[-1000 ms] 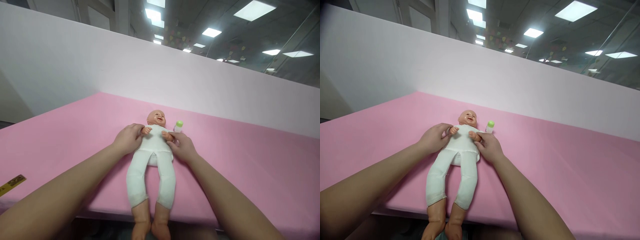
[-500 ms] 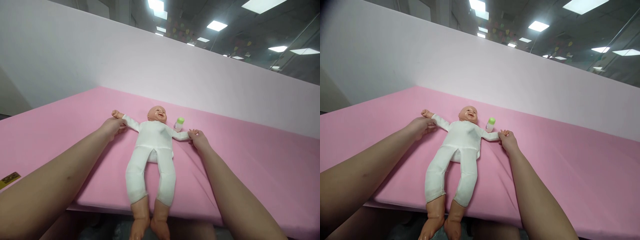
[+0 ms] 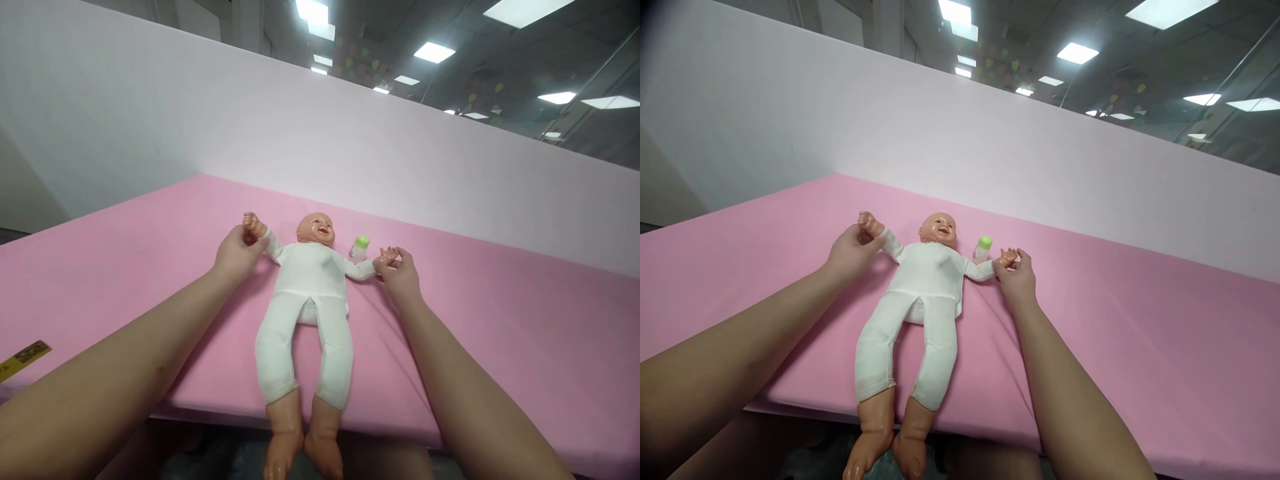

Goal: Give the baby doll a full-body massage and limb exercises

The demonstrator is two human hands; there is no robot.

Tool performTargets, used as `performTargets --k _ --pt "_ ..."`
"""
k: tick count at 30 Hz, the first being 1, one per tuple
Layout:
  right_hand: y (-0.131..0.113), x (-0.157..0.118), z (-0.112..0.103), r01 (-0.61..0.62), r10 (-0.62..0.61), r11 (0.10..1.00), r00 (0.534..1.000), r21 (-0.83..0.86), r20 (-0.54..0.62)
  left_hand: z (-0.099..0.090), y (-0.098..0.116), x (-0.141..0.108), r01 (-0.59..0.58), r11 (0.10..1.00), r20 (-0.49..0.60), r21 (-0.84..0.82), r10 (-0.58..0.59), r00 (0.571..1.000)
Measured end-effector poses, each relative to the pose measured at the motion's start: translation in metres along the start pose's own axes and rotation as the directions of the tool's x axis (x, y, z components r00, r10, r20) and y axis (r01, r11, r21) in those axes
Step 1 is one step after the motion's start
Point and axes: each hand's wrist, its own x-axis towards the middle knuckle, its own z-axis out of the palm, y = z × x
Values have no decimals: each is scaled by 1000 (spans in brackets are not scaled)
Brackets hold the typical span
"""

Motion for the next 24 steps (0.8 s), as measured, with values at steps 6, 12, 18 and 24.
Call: performTargets --k 6,12,18,24 --pt "-39 -43 30 352 -334 935 921 -56 202 8 33 -25 -476 838 359 268 372 856" --pt "-60 -64 37 567 -393 800 743 -196 542 0 36 -26 -705 617 605 351 425 673" --pt "-57 -62 35 594 -380 776 709 -211 594 2 32 -26 -750 553 643 362 435 631" --pt "-40 -51 34 307 -261 950 879 -55 398 1 32 -26 -574 777 535 260 378 755"
